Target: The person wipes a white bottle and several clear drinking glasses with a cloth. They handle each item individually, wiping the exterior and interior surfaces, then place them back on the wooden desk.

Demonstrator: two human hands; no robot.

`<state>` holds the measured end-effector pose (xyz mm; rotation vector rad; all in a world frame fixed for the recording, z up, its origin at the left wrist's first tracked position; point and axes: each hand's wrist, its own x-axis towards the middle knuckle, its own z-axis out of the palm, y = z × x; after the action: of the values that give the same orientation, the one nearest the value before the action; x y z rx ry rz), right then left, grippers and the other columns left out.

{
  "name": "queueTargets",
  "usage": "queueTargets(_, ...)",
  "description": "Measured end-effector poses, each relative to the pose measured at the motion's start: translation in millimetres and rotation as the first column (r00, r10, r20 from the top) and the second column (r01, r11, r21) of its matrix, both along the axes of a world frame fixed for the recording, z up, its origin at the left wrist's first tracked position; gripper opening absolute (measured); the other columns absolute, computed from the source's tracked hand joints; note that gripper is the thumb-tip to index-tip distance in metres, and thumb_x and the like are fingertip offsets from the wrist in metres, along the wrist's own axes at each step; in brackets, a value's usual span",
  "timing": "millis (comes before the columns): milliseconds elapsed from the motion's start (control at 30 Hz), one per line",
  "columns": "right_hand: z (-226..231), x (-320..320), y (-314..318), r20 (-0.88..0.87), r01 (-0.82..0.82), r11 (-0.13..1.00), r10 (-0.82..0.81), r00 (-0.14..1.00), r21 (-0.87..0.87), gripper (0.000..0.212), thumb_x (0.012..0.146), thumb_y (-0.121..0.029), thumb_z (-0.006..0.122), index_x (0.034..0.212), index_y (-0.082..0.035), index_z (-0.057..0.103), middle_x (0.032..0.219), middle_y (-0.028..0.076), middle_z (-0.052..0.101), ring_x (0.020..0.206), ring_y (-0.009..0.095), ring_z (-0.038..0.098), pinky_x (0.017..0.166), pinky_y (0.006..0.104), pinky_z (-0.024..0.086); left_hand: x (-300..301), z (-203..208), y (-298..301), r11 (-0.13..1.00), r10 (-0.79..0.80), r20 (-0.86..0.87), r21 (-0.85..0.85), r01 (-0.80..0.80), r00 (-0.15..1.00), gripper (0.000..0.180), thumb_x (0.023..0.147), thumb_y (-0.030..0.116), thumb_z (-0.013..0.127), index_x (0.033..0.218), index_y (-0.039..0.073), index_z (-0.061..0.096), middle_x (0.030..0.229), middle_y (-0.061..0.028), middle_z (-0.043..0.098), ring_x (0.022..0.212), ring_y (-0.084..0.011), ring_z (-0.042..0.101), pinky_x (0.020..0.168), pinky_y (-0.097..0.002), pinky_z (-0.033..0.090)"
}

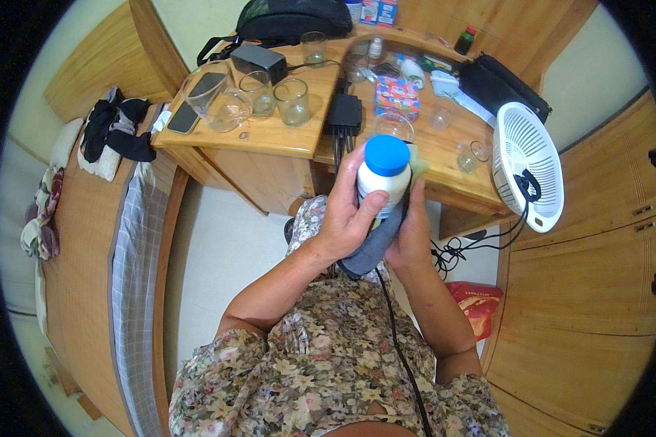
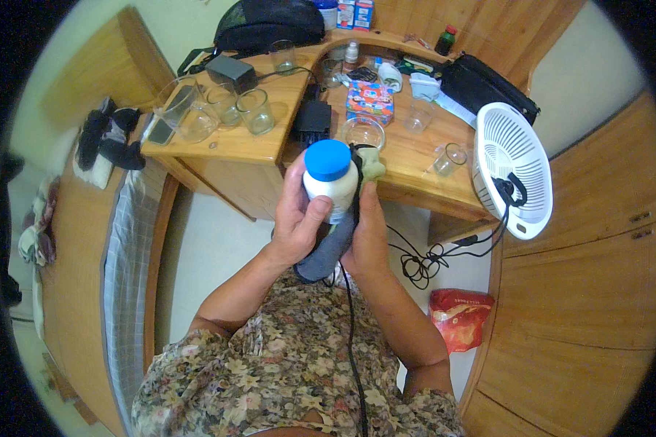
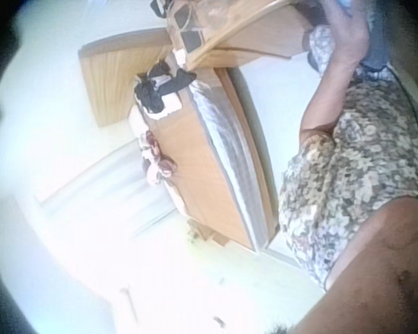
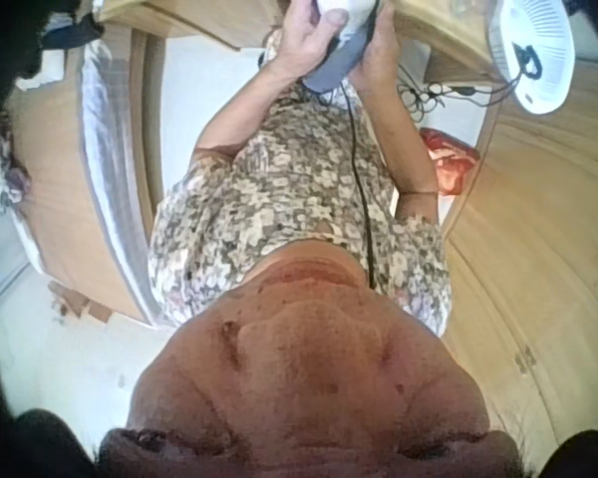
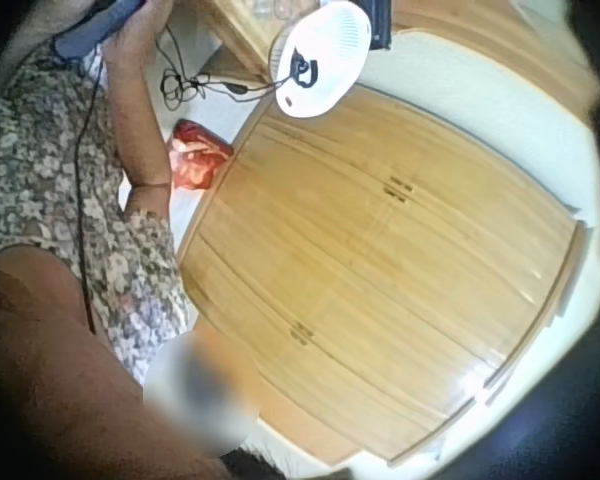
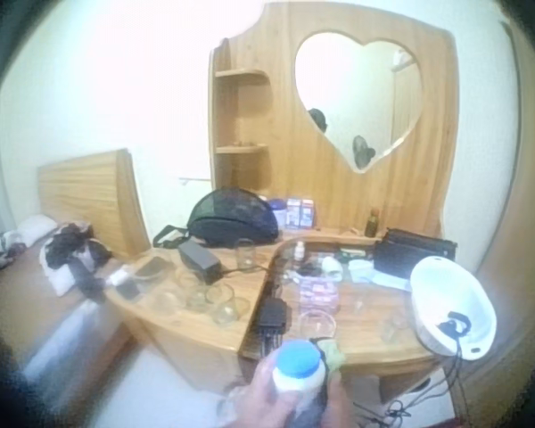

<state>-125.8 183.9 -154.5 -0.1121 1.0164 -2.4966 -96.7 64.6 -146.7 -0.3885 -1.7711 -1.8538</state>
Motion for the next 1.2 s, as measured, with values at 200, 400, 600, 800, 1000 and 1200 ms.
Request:
queueTargets(200,-13,-2,9,0.007,-0.048,0.997,0.048,0.999,-0.054,0.079,0.092,-0.066,0.053,0.147,-0.011,0.041,0.145,0.010,0.051,0.132,0.027,0.051,0.113,0.0453,0.040,2,15,-5,0.947,0.127,-0.002,-0.298,-0.122,0.992,0.063,0.093,0.018,0.069,0.145,0.001,0.040,0.140,-0.0219,0.049,0.134,-0.0382,0.044,0.111,-0.0434,0.034)
queueTargets(400,-13,-1,14,-0.094,-0.129,0.992,0.127,0.987,-0.015,0.096,0.074,-0.055,0.084,0.147,-0.011,0.040,0.140,0.005,0.054,0.131,0.023,0.052,0.113,0.0395,0.041,11,32,-16,0.888,0.214,-0.048,-0.406,-0.215,0.976,0.064,0.087,0.019,0.074,0.142,0.002,0.046,0.139,-0.0207,0.053,0.128,-0.0379,0.050,0.107,-0.0441,0.039)
queueTargets(600,-3,-6,14,-0.098,-0.341,0.916,0.327,0.940,-0.211,0.088,0.083,-0.063,0.072,0.140,-0.005,0.039,0.120,0.013,0.050,0.089,0.026,0.059,0.073,0.0387,0.054,29,14,-80,0.727,0.646,-0.189,-0.145,-0.672,0.740,0.035,0.089,0.008,0.070,0.123,-0.001,0.064,0.113,-0.0133,0.069,0.103,-0.0211,0.063,0.090,-0.0331,0.050)
queueTargets(800,3,-6,29,-0.085,-0.308,0.919,0.296,0.951,-0.246,0.083,0.085,-0.061,0.071,0.138,-0.005,0.039,0.120,0.014,0.046,0.088,0.026,0.059,0.072,0.0379,0.055,20,2,-262,0.209,0.935,-0.210,-0.328,-0.921,0.287,0.030,0.091,0.014,0.068,0.116,-0.002,0.068,0.107,-0.0151,0.071,0.100,-0.0263,0.067,0.090,-0.0346,0.050)
queueTargets(1000,-7,-10,35,-0.057,-0.326,0.900,0.324,0.944,-0.289,0.092,0.081,-0.062,0.074,0.146,-0.007,0.037,0.123,0.019,0.056,0.089,0.029,0.064,0.074,0.0421,0.055,-24,3,-367,0.536,0.796,0.158,-0.631,-0.561,0.584,0.079,0.076,0.040,0.080,0.138,-0.002,0.056,0.136,-0.0219,0.061,0.128,-0.0337,0.057,0.107,-0.0410,0.043)
queueTargets(1200,-2,-3,36,-0.056,-0.226,0.945,0.219,0.974,-0.238,0.085,0.085,-0.061,0.070,0.140,-0.004,0.040,0.120,0.015,0.052,0.096,0.026,0.057,0.072,0.0375,0.055,-51,7,-371,0.423,0.762,0.099,-0.824,-0.376,0.640,0.084,0.072,0.048,0.079,0.139,0.003,0.056,0.127,-0.0229,0.061,0.122,-0.0368,0.057,0.100,-0.0468,0.045)
